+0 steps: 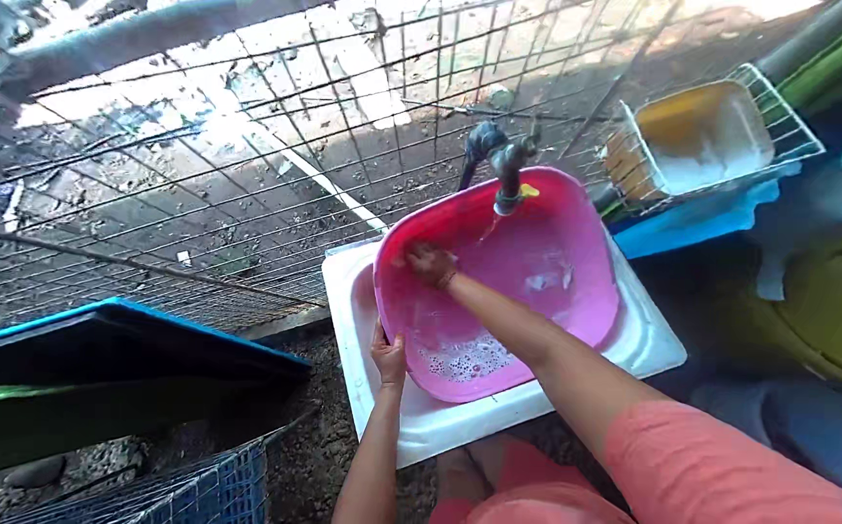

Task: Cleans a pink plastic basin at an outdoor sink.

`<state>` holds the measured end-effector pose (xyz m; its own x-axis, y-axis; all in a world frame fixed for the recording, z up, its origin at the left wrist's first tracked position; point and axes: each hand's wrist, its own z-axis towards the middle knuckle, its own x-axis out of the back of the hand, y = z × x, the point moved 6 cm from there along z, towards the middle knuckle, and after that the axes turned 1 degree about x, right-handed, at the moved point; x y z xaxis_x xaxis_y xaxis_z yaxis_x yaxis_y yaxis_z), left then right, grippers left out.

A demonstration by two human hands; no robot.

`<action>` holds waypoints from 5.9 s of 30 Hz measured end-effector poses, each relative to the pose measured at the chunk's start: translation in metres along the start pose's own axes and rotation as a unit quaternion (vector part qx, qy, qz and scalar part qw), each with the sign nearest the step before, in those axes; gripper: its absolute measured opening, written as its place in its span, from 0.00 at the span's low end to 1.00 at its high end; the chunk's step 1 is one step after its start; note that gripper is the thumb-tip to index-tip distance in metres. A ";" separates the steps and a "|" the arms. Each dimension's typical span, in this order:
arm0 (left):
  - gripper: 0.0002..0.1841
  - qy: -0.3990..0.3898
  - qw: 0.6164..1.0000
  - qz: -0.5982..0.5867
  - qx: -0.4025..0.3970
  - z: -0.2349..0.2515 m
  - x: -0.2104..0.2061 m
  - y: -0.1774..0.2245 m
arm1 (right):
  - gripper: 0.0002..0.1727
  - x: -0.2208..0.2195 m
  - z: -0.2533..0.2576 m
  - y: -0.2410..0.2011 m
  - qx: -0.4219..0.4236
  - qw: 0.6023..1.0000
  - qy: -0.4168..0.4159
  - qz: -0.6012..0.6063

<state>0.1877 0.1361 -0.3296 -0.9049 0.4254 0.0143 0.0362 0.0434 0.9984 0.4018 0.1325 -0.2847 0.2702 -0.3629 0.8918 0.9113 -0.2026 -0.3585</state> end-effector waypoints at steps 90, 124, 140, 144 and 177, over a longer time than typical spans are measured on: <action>0.29 0.056 0.997 0.059 0.015 -0.008 0.007 0.001 | 0.32 -0.004 -0.023 -0.006 0.025 0.999 -0.023 -0.024; 0.29 0.003 0.980 -0.077 0.184 -0.025 0.050 0.090 | 0.22 0.112 -0.189 0.056 -0.436 0.863 -0.010 0.256; 0.57 -0.001 0.948 0.208 -0.240 -0.122 0.116 0.300 | 0.30 0.380 -0.095 0.287 -0.497 0.866 0.060 -0.005; 0.51 0.002 0.916 0.262 -0.305 -0.145 0.128 0.326 | 0.39 0.332 -0.102 0.298 -0.482 0.850 -0.210 -0.038; 0.20 0.117 0.967 0.222 -0.033 -0.023 0.043 0.045 | 0.33 -0.030 -0.169 -0.154 -0.261 0.870 -0.328 0.261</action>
<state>0.1402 0.1357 -0.2832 -0.8777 0.1718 0.4473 0.4238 -0.1570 0.8920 0.2010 0.0213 -0.3027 0.8799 0.0327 0.4741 0.3920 -0.6139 -0.6852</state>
